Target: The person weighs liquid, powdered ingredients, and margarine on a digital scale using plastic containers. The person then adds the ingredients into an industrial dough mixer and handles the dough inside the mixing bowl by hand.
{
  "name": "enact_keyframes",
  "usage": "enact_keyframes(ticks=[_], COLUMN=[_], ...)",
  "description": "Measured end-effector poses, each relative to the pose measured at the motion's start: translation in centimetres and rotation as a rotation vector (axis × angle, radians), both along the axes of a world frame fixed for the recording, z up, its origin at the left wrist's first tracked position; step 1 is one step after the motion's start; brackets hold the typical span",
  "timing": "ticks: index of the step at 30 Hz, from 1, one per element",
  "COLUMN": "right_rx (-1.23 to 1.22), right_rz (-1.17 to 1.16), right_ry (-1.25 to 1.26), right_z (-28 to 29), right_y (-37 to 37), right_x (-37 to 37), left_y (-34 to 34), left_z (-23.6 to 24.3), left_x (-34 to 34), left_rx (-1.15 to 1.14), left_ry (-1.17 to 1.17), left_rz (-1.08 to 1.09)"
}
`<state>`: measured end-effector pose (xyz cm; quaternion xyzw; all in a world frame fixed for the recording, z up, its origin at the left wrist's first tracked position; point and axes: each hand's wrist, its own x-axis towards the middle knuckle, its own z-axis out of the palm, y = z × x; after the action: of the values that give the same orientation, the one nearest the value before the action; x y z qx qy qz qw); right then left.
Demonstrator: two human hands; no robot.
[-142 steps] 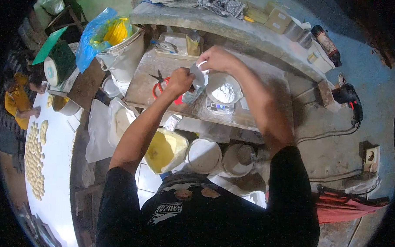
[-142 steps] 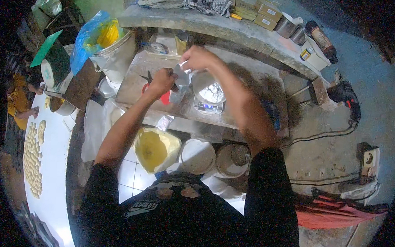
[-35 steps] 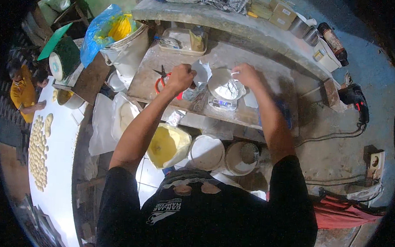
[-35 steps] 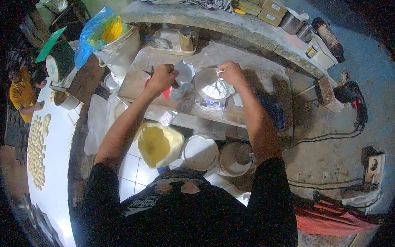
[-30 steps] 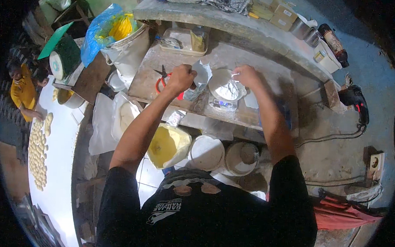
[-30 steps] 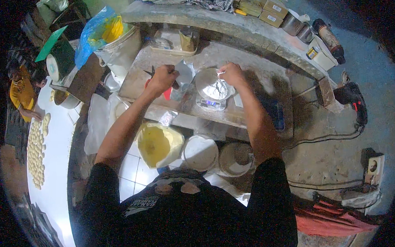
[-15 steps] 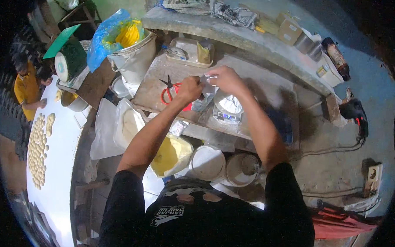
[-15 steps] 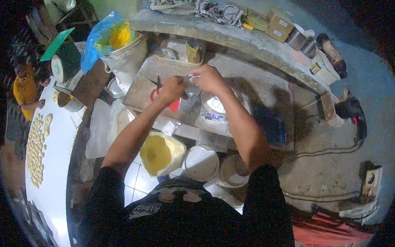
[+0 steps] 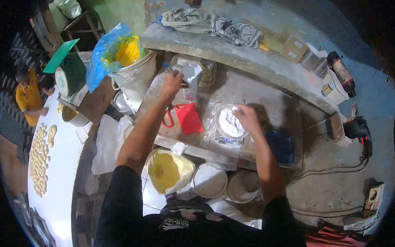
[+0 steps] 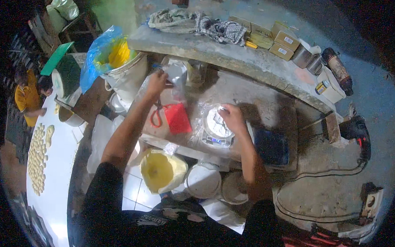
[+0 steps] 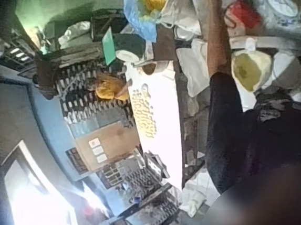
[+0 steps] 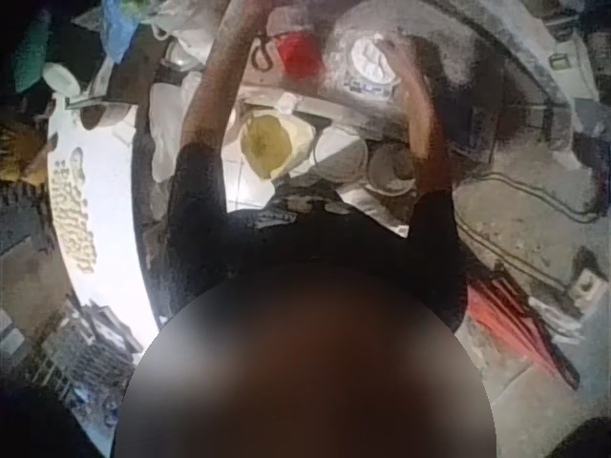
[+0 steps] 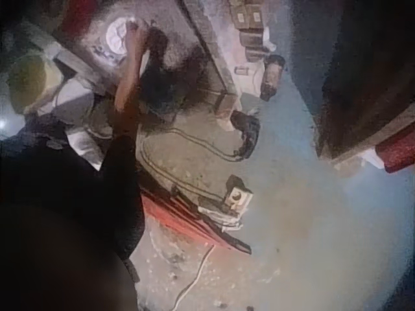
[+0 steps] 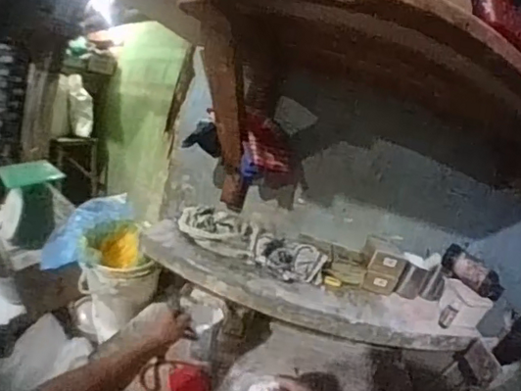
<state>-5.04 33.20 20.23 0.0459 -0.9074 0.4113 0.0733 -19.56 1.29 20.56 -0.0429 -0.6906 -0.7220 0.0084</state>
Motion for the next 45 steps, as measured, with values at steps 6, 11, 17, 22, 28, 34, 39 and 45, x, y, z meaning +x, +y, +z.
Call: enact_keyframes(ticks=[6, 11, 17, 22, 28, 34, 39, 45], right_rx=[-0.173, -0.239, -0.405, 0.275, 0.101, 0.083, 0.630, 0.722], right_rz=[-0.161, -0.181, -0.184, 0.149, -0.055, 0.232, 0.478, 0.520], right_ry=[-0.085, -0.067, -0.095, -0.172, -0.038, 0.109, -0.138, -0.065], right_z=[-1.5, 1.5, 6.2, -2.6, 5.5, 8.8, 8.1, 3.9], right_y=[2.5, 2.6, 0.2, 2.0, -3.9, -10.8, -13.6, -14.7], right_x=[1.5, 1.5, 0.2, -0.5, -0.6, -1.7, -3.1, -2.9], left_y=[-0.7, 0.2, -1.4, 1.1, -0.6, 0.9, 1.8, 1.6], left_z=[1.2, 2.4, 2.2, 7.0, 2.0, 0.4, 0.5, -1.3], left_x=[-4.9, -2.2, 1.9, 8.3, 9.1, 10.8, 12.4, 13.3], left_rx=[0.050, -0.018, -0.086, -0.300, -0.467, -0.360, -0.377, -0.613], left_ry=[0.014, 0.060, 0.043, -0.016, 0.086, 0.120, 0.164, 0.385], left_rz=[-0.026, -0.051, -0.072, -0.037, -0.047, -0.115, -0.111, -0.061])
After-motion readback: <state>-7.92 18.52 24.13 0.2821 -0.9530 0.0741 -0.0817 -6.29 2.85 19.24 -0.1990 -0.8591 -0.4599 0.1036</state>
